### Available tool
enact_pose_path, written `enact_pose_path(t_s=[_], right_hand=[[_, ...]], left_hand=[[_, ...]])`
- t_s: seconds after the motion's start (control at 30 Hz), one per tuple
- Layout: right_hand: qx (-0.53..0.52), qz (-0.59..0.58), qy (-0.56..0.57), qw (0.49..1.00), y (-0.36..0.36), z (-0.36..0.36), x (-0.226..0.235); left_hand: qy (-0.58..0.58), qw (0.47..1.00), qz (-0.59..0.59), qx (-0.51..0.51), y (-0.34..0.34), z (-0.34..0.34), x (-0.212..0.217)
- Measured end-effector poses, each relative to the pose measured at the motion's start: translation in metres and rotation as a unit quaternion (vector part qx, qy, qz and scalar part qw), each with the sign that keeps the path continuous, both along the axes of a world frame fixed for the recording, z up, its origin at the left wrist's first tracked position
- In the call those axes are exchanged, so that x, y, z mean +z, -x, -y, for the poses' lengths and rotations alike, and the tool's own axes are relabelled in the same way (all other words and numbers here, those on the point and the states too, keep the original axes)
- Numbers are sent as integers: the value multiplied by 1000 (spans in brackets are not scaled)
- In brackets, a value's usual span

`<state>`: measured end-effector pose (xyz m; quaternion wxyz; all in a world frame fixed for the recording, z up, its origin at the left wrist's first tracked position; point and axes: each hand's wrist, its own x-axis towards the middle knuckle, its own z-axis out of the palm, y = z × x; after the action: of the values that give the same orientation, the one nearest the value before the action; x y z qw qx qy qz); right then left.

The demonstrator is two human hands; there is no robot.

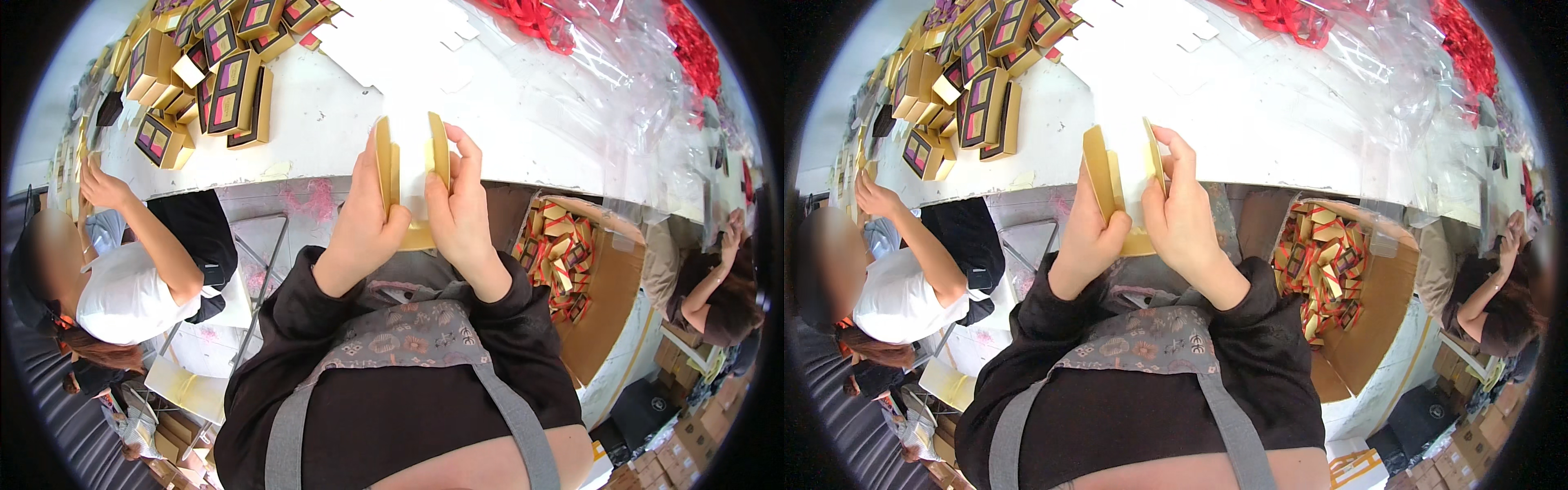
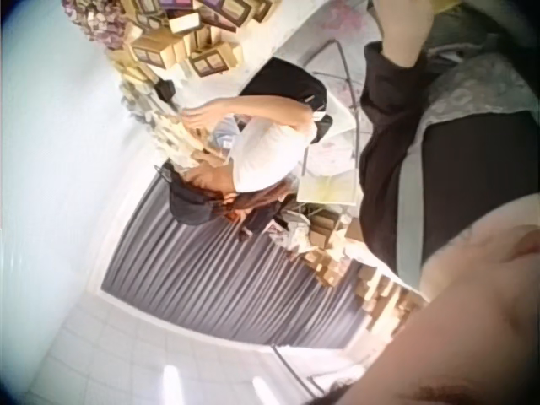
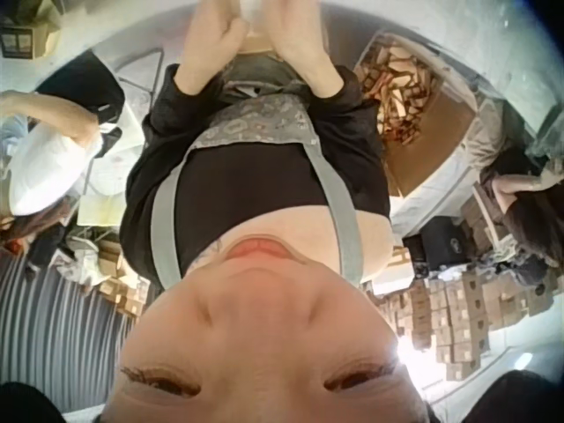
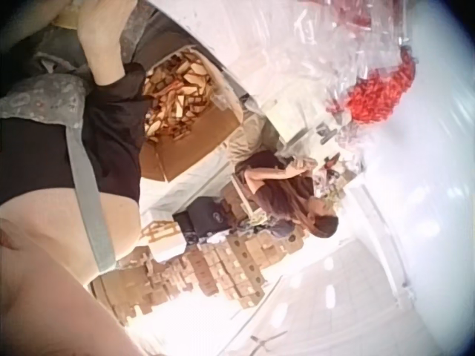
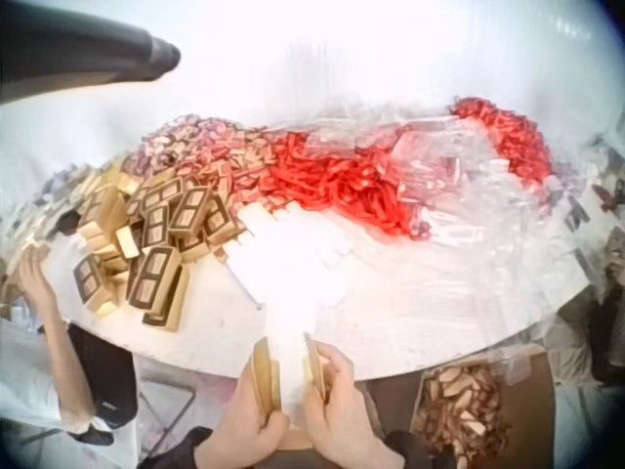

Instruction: The person folds flat cardboard pieces into small rectangular boxes, inserts a white foam insert, and places a small rectangular item inside. They then close the box and tie a red ribbon around it. The process is repeated for multiple boxes.

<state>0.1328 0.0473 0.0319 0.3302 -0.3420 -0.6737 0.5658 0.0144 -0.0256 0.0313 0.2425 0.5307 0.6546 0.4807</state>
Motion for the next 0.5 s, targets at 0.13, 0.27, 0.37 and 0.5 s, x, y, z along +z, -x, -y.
enact_pose_path(t_s=[0.13, 0.27, 0.37, 0.5], right_hand=[[-2, 18, -13, 1000, 3, 6, -4], [-6, -14, -53, 998, 5, 8, -21], [30, 62, 69, 995, 2, 9, -17], [39, 100, -89, 990, -6, 6, -20]], left_hand=[[-15, 999, -28, 43, 2, 2, -12], [3, 997, -78, 22, -2, 7, -9], [50, 995, 82, 25, -4, 12, -19], [105, 992, 57, -28, -5, 24, -11]])
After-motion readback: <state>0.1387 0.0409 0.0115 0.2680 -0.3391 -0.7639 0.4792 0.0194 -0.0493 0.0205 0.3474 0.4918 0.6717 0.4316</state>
